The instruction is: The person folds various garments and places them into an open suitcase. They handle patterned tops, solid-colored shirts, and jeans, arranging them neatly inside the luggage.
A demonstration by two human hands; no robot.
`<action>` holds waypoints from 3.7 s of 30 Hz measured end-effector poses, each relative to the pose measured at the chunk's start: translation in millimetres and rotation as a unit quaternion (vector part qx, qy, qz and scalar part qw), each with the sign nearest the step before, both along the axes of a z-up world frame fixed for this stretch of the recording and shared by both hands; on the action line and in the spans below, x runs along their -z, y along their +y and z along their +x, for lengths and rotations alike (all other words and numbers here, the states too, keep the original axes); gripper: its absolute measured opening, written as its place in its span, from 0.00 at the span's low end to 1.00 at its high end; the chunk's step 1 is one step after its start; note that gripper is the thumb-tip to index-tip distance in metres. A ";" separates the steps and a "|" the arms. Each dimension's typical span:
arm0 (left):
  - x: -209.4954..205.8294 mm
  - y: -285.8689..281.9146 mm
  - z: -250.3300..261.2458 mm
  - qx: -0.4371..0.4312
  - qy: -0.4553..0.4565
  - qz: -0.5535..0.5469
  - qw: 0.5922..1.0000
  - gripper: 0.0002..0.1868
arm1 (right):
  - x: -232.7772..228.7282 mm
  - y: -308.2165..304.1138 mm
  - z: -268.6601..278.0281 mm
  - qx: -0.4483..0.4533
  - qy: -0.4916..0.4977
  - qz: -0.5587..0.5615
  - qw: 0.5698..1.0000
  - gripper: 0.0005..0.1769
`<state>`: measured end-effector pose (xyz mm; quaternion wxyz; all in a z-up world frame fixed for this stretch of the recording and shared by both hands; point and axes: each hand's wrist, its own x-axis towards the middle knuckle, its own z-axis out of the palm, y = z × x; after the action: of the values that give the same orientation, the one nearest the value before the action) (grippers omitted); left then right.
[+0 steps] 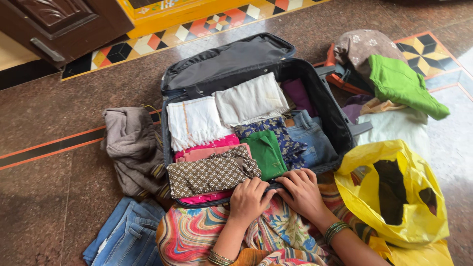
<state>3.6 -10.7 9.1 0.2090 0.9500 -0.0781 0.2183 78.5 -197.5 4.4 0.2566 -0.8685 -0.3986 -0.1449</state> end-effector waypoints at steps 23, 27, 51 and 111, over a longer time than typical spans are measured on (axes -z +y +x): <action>0.9 -0.5 3.2 -0.009 -0.031 0.047 0.998 0.15 | -101.6 -95.7 9.0 0.163 0.219 0.019 0.962 0.15; 2.9 0.3 1.5 -0.007 -0.033 0.043 0.999 0.14 | -70.1 -162.0 48.9 0.237 0.158 -0.082 0.955 0.18; 9.4 2.7 1.0 0.006 -0.021 0.005 1.000 0.14 | -56.3 -203.0 53.1 0.298 0.148 -0.260 0.907 0.25; -83.2 172.3 -148.0 -0.418 0.376 -0.045 0.826 0.17 | -111.8 -80.7 4.9 0.027 0.436 -0.002 0.899 0.15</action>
<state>-144.4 161.7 92.3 0.1537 0.8898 0.4209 -0.0866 83.4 -278.2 116.2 0.3993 -0.8557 -0.2230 0.2421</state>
